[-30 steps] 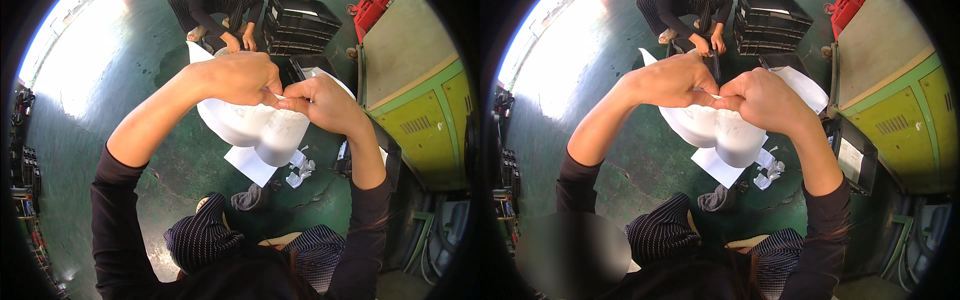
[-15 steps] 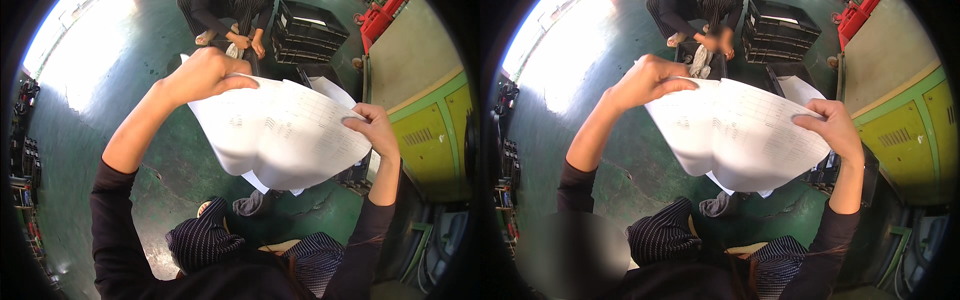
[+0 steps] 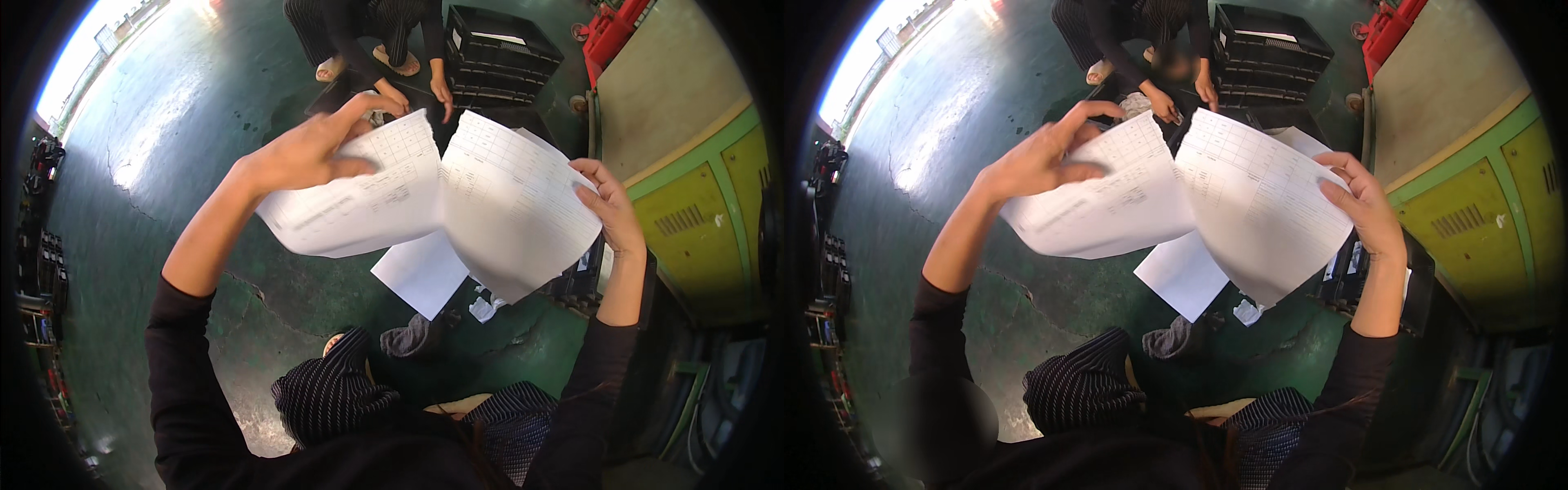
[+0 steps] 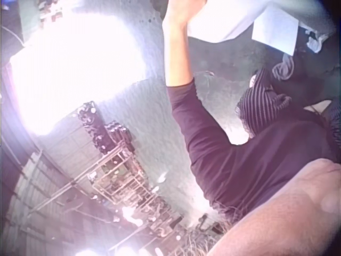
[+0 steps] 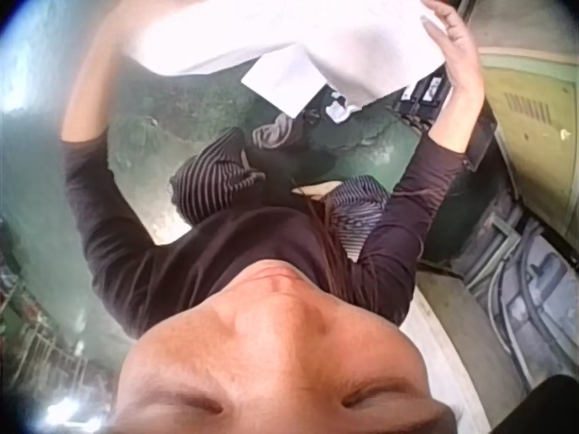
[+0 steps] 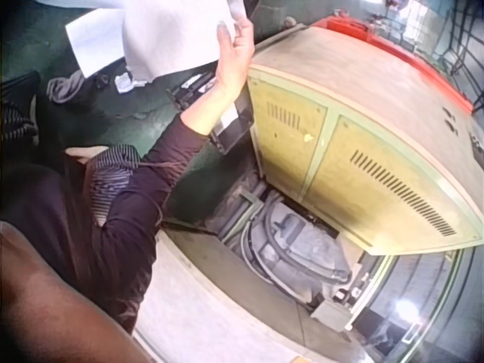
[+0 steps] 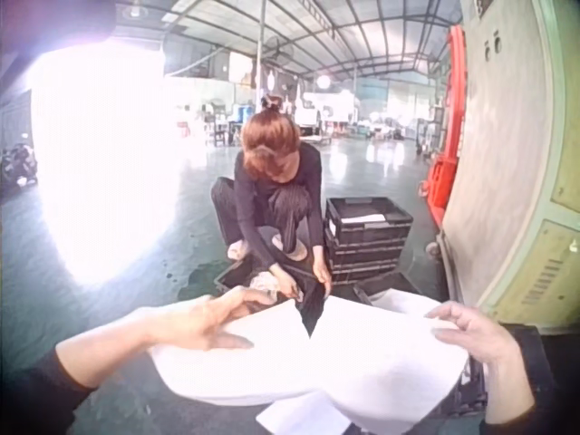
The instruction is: The person sits on the floor and repeatedly folds white sheets of paper in half. They place the folded sheets into a black plastic crate and occasionally wipe the crate with a cloth. Another person is visible in the background performing similar actions.
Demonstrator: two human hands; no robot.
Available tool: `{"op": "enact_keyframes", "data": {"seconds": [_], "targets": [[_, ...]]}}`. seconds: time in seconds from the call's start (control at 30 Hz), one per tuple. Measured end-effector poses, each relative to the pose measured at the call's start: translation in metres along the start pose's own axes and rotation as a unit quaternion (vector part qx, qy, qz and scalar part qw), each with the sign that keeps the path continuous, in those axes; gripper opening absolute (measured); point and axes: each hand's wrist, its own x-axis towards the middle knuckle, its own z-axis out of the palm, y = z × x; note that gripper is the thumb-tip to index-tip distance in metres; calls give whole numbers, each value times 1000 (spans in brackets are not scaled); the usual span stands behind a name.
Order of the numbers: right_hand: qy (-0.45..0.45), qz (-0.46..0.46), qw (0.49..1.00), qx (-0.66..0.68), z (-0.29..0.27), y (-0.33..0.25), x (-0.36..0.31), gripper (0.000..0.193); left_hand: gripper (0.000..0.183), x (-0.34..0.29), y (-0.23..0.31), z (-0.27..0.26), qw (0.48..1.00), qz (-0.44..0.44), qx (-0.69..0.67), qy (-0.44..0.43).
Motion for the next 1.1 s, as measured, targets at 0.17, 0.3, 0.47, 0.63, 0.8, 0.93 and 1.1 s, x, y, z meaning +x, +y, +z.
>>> {"op": "enact_keyframes", "data": {"seconds": [0.17,0.3,0.47,0.63,0.8,0.93,1.1], "targets": [[-26,-88,992,-89,-39,14,3,4,33,-22,-40,0,994,9,-84,-63],[14,-133,986,-103,-26,8,-8,15,29,-24,-37,-2,998,-13,-38,-56],[67,-95,988,-99,-41,22,-15,26,34,-35,-40,0,999,19,38,1],[117,-101,988,-12,-42,42,-14,28,21,-44,-50,-19,983,-143,-115,-30],[130,-82,988,24,-35,46,-14,33,25,-54,-58,-26,985,-131,-108,33],[137,-69,988,31,-45,60,-12,37,26,-55,-64,-28,979,-158,-115,64],[144,-63,983,90,-35,62,-12,38,24,-60,-69,-28,974,-128,-136,129]]}}
